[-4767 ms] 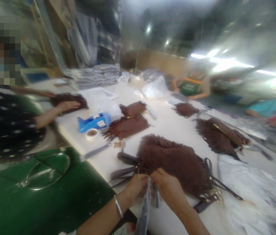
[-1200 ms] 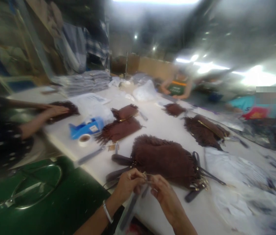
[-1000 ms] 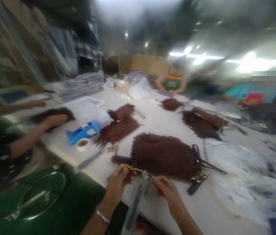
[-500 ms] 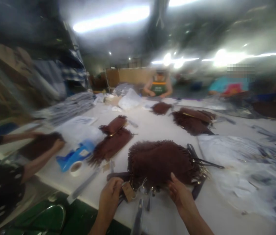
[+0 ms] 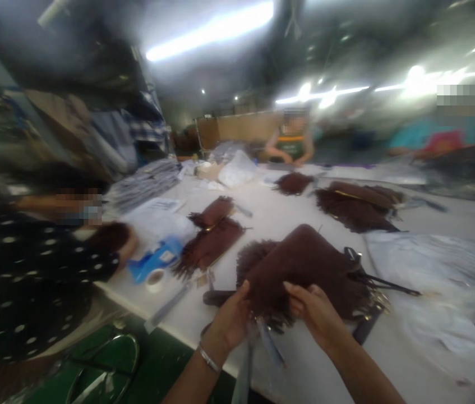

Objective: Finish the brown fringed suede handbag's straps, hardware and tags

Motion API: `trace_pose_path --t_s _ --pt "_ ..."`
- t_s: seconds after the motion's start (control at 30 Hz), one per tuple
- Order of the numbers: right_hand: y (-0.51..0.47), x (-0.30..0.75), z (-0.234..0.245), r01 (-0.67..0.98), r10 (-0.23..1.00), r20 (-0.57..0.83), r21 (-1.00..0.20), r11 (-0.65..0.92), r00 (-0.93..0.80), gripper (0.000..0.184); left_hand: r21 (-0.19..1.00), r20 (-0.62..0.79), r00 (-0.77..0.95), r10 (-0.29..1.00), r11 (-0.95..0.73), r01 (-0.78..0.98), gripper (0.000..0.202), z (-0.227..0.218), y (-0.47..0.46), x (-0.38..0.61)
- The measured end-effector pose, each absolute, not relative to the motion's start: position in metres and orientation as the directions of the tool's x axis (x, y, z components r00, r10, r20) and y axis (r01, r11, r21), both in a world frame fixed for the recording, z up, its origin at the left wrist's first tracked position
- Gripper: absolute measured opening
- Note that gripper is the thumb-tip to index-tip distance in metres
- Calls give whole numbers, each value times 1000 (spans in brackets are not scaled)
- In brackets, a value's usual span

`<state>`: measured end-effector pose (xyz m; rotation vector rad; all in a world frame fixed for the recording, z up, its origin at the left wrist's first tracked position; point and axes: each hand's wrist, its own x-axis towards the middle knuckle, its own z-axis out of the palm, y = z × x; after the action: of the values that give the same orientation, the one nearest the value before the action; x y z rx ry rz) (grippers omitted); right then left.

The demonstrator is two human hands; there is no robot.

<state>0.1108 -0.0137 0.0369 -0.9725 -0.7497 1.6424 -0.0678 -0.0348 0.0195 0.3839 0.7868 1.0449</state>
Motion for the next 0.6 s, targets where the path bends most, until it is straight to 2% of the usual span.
trace_pose_path --t_s 0.07,0.13,0.27,0.37,0.43,0.5,0.53,0.6 --pt "-12 102 46 -352 951 -192 -896 -271 -242 48 531 -460 237 856 479 -698 40 27 -39 -63" --pt "-11 94 56 -261 927 -168 -929 -263 -336 48 518 -514 134 847 431 -739 35 33 -39 -63" --pt "-7 87 62 -203 933 -121 -959 -198 -339 33 670 -463 -144 875 239 -703 30 53 -25 -84" --pt "0 94 40 -151 934 -147 -967 -204 -325 42 805 -329 -292 898 104 -585 34 75 -1 -121" --pt "7 106 12 -101 943 -183 -971 -218 -278 45 905 -193 -377 906 16 -425 39 88 23 -152" --pt "11 119 -20 -70 954 -203 -972 -223 -221 45 995 -89 -410 908 60 -83 37 96 49 -181" --pt "12 125 -35 -63 960 -203 -974 -219 -192 44 981 -58 -414 909 129 146 37 98 62 -192" --pt "10 136 -60 -59 971 -191 -978 -202 -147 43 929 -54 -408 911 196 315 36 97 80 -207"
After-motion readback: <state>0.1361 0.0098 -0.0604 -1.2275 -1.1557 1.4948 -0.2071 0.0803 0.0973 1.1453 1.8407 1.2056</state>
